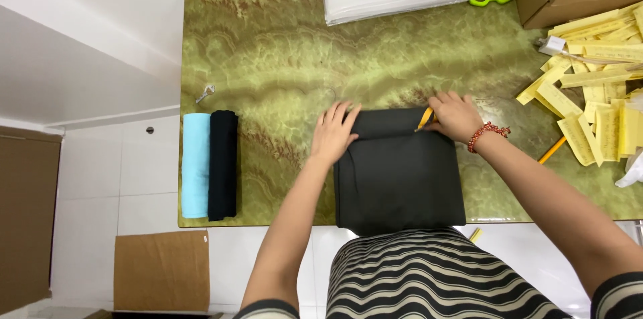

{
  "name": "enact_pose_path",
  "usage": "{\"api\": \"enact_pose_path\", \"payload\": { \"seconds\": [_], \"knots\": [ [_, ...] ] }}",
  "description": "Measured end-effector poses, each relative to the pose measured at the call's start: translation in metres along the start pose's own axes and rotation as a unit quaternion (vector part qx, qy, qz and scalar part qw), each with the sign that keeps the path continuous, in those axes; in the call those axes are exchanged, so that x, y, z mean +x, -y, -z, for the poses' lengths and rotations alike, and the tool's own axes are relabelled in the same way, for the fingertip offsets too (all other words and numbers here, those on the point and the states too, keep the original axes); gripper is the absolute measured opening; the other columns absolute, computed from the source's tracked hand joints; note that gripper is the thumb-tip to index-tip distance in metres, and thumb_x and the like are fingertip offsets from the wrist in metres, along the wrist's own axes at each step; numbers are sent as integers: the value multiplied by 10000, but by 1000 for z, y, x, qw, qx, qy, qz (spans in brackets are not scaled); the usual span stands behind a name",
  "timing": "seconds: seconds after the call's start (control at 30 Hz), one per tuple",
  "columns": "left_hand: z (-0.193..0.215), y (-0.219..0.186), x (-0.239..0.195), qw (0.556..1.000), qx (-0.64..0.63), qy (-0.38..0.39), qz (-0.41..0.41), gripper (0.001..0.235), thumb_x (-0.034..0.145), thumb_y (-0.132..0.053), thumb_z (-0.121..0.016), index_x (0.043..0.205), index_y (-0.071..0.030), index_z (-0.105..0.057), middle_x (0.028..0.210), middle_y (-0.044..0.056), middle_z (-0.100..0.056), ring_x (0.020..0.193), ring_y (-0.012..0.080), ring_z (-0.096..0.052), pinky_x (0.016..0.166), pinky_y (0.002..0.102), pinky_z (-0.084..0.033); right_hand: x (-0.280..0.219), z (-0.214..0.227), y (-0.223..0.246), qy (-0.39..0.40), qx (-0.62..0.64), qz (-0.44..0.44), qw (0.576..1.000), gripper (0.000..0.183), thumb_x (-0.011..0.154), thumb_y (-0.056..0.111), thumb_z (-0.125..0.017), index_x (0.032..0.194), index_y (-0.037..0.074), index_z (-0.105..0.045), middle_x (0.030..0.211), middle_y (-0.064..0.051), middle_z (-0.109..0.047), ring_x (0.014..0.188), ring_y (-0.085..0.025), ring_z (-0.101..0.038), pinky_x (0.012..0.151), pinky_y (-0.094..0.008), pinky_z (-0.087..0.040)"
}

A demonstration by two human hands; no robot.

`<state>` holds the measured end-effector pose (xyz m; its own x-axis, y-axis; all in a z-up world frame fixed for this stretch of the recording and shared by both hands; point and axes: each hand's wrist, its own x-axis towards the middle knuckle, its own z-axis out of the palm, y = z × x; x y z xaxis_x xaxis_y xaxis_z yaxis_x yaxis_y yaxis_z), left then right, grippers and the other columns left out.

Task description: The person folds several t-shirts on a table. They take a black t-shirt, a grey t-shirt, and a light blue t-shirt from a clothing rack, lay them flat on the table, fold them into neat rectangles, and place them in a stack.

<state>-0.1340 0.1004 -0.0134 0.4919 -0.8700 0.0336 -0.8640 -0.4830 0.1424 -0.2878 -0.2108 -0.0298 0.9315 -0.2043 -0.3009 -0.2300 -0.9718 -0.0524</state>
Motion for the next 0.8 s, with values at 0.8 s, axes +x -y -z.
{"api": "enact_pose_path", "payload": {
  "seconds": [0.8],
  "knots": [
    [-44, -21, -15, 968, 111, -224, 2, 283, 1089, -228, -482, 1335, -342, -566, 1193, 79, -572, 1129, 266, -629, 878, 387, -523, -13, -13, -102, -125, 139, 4, 982, 772, 886, -35, -443, 1619, 207, -469, 1552, -82, -568, 1517, -285, -461, 1226, -495, -391]
  ]
}}
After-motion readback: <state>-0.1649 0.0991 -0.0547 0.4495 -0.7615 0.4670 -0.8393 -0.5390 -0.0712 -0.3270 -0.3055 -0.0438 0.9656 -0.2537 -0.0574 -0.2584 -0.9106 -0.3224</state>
